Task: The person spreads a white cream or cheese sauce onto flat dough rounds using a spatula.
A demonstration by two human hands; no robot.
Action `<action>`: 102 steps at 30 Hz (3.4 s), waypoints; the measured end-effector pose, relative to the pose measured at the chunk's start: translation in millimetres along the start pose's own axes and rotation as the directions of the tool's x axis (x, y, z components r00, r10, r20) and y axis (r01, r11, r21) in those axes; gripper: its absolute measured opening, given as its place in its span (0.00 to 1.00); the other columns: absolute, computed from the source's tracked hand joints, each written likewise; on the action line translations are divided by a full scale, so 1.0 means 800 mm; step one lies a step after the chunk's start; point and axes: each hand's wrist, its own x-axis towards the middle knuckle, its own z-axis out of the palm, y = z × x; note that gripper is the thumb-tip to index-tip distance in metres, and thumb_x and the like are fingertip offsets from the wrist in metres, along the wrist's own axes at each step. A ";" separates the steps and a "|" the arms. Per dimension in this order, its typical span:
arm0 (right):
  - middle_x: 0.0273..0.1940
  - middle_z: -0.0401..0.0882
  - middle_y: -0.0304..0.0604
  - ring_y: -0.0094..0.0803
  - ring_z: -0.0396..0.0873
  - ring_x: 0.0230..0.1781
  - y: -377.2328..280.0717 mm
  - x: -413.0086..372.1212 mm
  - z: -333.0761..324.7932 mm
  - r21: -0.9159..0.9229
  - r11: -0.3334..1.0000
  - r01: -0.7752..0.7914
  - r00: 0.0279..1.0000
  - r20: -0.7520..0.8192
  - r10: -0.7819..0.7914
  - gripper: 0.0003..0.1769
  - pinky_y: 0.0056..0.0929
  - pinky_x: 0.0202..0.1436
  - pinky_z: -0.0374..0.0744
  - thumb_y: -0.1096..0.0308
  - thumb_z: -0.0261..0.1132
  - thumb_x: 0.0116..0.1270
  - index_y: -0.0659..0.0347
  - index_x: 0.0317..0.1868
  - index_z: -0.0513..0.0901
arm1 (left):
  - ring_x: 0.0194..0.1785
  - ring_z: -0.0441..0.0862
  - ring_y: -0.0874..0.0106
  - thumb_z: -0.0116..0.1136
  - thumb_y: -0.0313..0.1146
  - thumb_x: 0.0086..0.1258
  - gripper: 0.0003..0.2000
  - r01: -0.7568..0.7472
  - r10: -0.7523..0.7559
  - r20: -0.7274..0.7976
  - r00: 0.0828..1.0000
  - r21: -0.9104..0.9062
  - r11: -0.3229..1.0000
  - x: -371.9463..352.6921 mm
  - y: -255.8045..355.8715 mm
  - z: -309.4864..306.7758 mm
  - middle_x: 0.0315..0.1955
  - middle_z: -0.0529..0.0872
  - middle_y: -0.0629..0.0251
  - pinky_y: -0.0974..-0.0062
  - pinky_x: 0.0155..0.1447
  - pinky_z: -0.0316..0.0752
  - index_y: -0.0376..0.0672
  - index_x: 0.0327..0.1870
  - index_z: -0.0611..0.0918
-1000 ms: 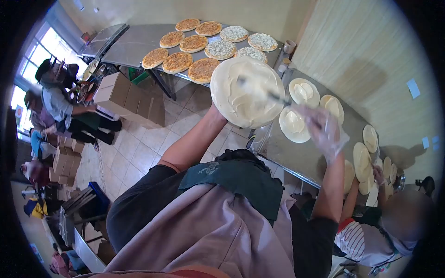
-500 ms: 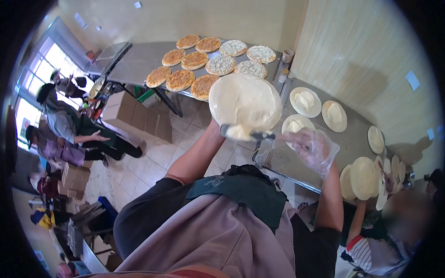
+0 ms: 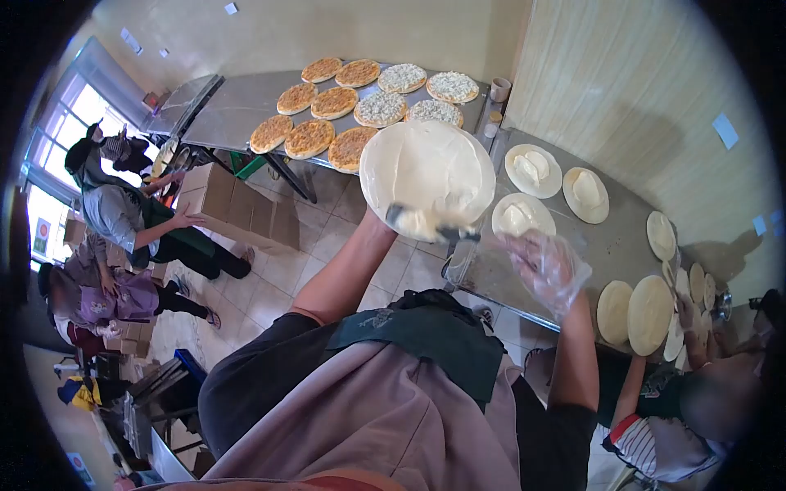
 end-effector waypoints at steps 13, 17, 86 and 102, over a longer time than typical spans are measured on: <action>0.33 0.75 0.45 0.34 0.75 0.32 0.079 0.032 0.010 0.206 0.950 -0.235 0.952 -0.149 0.268 0.19 0.31 0.37 0.74 0.77 0.61 0.59 0.56 0.52 0.81 | 0.59 0.73 0.63 0.42 0.47 0.73 0.22 0.033 -0.029 0.043 0.999 -0.089 0.996 0.001 -0.006 0.023 0.58 0.74 0.61 0.58 0.63 0.70 0.46 0.63 0.68; 0.33 0.76 0.45 0.39 0.75 0.31 0.008 -0.014 0.006 -0.040 0.995 -0.096 0.995 -0.009 0.096 0.18 0.33 0.35 0.74 0.74 0.62 0.58 0.57 0.51 0.81 | 0.59 0.74 0.61 0.42 0.46 0.73 0.22 -0.082 0.081 -0.008 0.997 -0.072 0.994 -0.002 0.010 -0.010 0.58 0.75 0.59 0.57 0.63 0.70 0.45 0.62 0.68; 0.29 0.74 0.51 0.49 0.76 0.28 0.020 -0.133 0.071 0.104 0.811 -0.575 0.758 -0.305 0.577 0.26 0.43 0.31 0.74 0.72 0.59 0.59 0.44 0.60 0.75 | 0.59 0.74 0.58 0.39 0.62 0.68 0.30 -0.486 0.482 -0.064 0.874 -0.061 0.872 0.132 -0.164 0.001 0.58 0.75 0.61 0.51 0.63 0.69 0.49 0.60 0.71; 0.35 0.75 0.44 0.30 0.74 0.32 0.062 -0.297 0.019 0.355 0.721 -0.595 0.567 -0.451 0.689 0.23 0.28 0.37 0.74 0.73 0.62 0.62 0.57 0.60 0.76 | 0.59 0.73 0.58 0.35 0.59 0.70 0.28 0.190 -0.212 -0.262 0.942 -0.104 0.976 0.139 -0.471 -0.112 0.57 0.75 0.60 0.54 0.63 0.69 0.48 0.60 0.70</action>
